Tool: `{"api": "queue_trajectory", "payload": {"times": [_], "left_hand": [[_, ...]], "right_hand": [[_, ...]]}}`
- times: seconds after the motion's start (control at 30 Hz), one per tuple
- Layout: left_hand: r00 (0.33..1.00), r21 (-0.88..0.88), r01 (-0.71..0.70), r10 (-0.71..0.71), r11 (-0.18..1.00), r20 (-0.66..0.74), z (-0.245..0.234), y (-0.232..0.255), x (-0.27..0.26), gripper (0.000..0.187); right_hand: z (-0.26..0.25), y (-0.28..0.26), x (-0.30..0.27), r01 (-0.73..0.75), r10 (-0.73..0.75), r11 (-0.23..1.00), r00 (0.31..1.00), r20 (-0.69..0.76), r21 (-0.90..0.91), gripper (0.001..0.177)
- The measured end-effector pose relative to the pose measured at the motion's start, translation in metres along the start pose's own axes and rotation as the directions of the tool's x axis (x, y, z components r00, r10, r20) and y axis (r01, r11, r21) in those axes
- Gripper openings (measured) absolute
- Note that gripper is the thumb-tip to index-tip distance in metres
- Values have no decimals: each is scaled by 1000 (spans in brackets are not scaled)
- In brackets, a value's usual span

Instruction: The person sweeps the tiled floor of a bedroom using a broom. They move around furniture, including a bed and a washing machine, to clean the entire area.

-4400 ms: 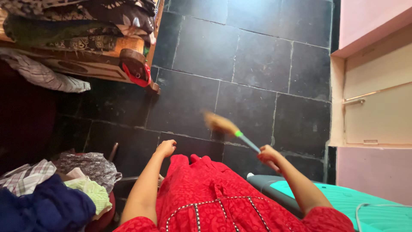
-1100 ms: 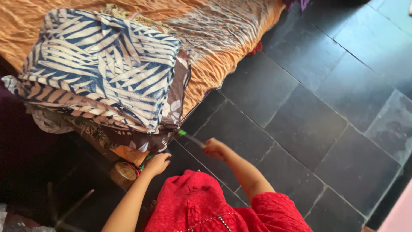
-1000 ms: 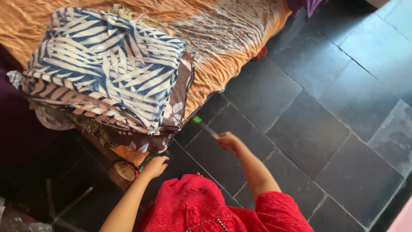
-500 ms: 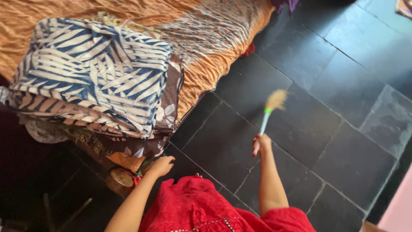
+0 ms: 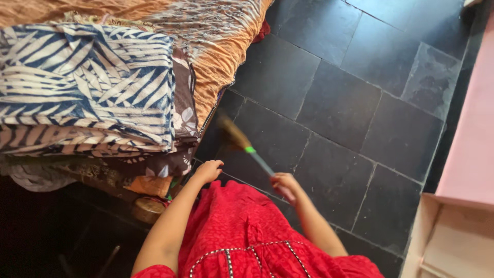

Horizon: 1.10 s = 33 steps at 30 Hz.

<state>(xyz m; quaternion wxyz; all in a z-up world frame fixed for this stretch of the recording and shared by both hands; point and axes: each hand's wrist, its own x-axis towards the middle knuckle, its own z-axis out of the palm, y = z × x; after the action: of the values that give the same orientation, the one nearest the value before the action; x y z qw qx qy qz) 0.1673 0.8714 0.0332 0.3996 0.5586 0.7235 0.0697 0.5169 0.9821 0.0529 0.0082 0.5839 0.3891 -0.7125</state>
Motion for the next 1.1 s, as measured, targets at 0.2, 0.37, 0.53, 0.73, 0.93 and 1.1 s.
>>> {"api": "queue_trajectory", "payload": {"times": [0.2,0.37,0.53,0.73,0.93,1.1], "left_hand": [[994,0,-92,92,996,57,-7,-32,-20,36],[973,-44,-179,183,983,139,-22,-56,-35,37],[955,60,-237,221,970,200,-46,-80,-39,37],[907,89,-321,280,943,314,-32,-86,-36,38],[624,-102,-768,774,633,106,-47,8,-86,60],[318,-137,-947,906,290,-281,-139,149,-187,71]], "right_hand": [[-55,-33,16,24,17,996,896,-443,86,9],[9,-14,-14,211,-150,975,850,-504,65,6],[129,52,-73,257,-211,961,917,-338,97,22],[199,107,-112,166,-55,884,965,-255,436,20],[182,72,-94,285,-72,336,958,-278,898,21],[187,25,-123,336,-349,-11,881,-318,942,26]]}}
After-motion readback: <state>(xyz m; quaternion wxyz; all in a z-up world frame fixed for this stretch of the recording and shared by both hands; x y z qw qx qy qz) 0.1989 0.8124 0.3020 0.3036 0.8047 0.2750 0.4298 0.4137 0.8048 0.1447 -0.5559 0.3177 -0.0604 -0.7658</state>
